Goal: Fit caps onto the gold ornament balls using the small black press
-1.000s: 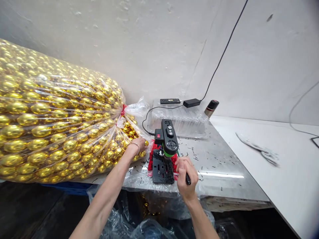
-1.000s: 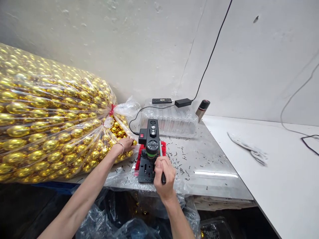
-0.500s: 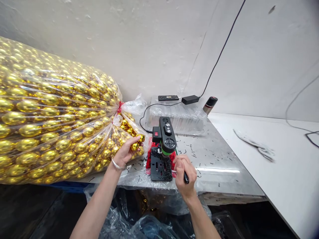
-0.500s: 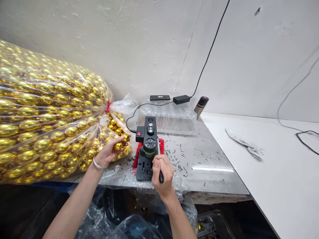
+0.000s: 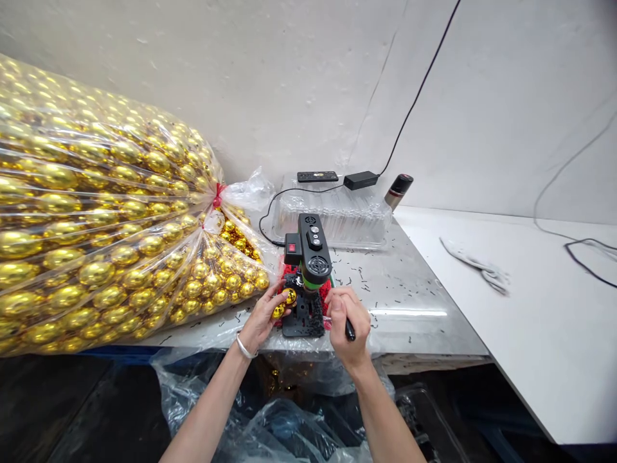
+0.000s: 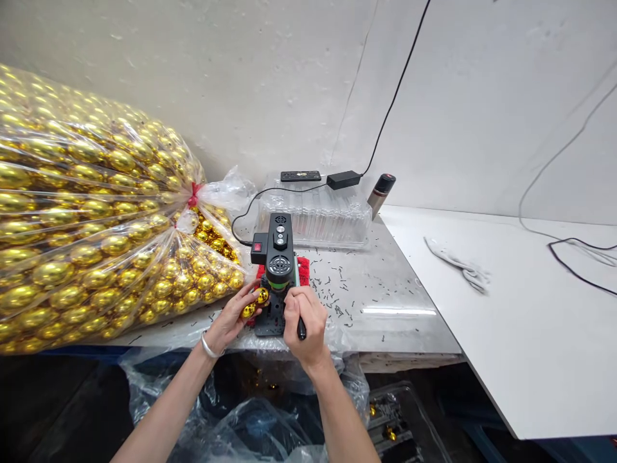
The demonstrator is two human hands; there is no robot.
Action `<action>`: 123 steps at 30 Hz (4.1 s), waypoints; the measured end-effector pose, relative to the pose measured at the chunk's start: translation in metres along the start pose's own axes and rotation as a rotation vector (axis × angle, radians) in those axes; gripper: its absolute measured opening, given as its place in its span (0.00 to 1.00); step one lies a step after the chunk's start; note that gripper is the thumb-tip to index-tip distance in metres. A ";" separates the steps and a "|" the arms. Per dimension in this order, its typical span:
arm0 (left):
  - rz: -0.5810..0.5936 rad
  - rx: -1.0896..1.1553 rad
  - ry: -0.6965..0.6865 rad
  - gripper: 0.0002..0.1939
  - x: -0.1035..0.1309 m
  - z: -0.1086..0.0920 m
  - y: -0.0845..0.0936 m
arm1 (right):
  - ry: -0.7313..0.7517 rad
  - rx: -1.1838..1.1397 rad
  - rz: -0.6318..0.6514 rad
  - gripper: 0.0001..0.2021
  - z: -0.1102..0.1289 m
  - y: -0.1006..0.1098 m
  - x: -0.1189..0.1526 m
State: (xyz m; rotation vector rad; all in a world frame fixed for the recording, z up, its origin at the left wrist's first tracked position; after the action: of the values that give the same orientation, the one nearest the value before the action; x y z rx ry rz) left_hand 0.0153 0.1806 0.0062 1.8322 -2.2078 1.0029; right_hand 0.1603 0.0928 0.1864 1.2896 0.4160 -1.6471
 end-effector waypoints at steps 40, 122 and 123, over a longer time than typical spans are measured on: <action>-0.273 -1.348 -0.555 0.16 0.018 -0.016 -0.049 | 0.140 0.067 -0.061 0.13 -0.021 -0.016 0.053; -0.249 -1.086 -0.610 0.17 0.009 -0.006 -0.034 | 0.147 0.022 -0.033 0.12 -0.027 -0.023 0.064; -0.244 -1.083 -0.611 0.17 0.009 -0.006 -0.034 | 0.161 0.031 -0.022 0.12 -0.025 -0.023 0.064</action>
State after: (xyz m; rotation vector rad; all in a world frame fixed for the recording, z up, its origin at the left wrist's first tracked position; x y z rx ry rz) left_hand 0.0420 0.1744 0.0294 1.8017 -1.9745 -0.7902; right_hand 0.1564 0.0924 0.1144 1.4510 0.5055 -1.5789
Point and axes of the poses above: each hand's wrist, its own x-axis away from the middle knuckle, its own y-axis out of the back of the hand, z = x × y, the point moved 9 cm from there along -x, towards the middle knuckle, and after that the axes turned 9 degrees about y, right-handed, at the moved point
